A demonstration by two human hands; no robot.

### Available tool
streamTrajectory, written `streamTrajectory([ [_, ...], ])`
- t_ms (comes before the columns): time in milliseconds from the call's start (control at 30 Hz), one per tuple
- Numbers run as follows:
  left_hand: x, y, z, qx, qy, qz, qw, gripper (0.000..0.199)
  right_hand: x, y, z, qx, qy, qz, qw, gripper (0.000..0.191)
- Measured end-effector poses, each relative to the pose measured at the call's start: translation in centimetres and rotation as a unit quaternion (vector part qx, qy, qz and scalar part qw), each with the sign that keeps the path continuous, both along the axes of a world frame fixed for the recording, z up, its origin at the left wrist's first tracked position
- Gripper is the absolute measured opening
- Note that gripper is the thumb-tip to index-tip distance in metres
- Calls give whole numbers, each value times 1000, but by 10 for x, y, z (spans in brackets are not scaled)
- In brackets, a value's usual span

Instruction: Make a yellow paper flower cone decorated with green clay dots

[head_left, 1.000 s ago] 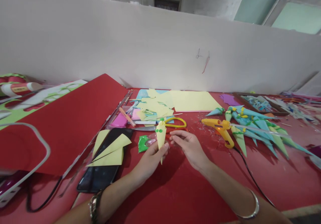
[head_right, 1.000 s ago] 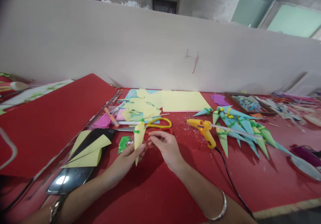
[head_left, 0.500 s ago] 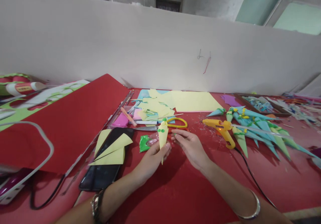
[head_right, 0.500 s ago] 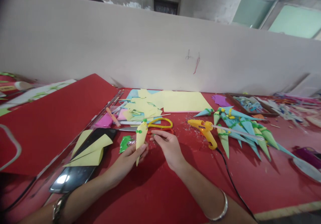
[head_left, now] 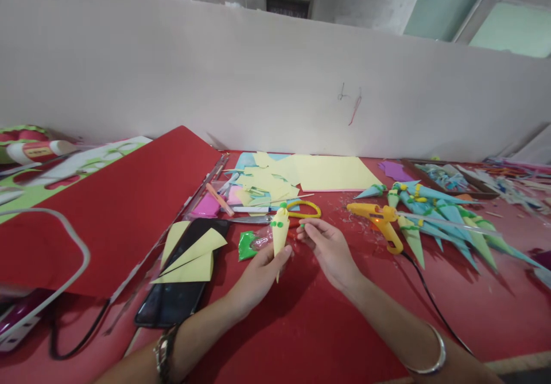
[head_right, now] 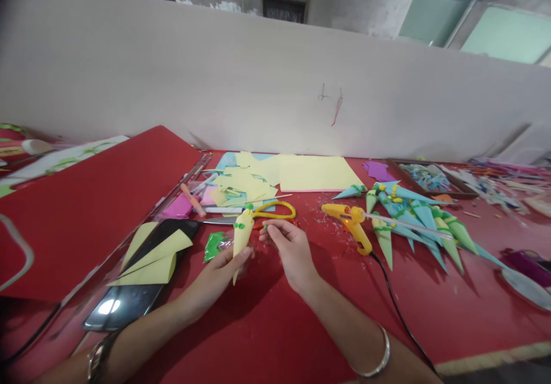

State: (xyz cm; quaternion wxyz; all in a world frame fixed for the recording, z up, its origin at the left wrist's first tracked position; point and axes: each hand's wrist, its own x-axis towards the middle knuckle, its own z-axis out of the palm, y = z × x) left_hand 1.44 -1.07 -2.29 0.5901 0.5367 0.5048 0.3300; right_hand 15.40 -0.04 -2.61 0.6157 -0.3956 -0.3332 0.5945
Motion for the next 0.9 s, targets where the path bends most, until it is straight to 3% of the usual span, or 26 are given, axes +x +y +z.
streamTrajectory([
  [267, 0, 1, -5, 9, -7, -39, 999, 40, 0, 1, -1, 8, -4, -26, 1000, 16],
  [500, 2, -2, 7, 39, 23, -47, 998, 30, -1, 1, -7, -2, -66, 27, 997, 18],
  [667, 2, -4, 4, 67, 77, -62, 993, 25, -2, -2, -1, 43, -150, -21, 987, 13],
  [767, 2, -6, 4, 84, 84, -67, 991, 25, -2, -4, 1, 68, -204, -8, 976, 11],
  [900, 3, -8, 10, 70, 41, -30, 996, 28, -3, -6, 1, 98, -236, 6, 967, 10],
])
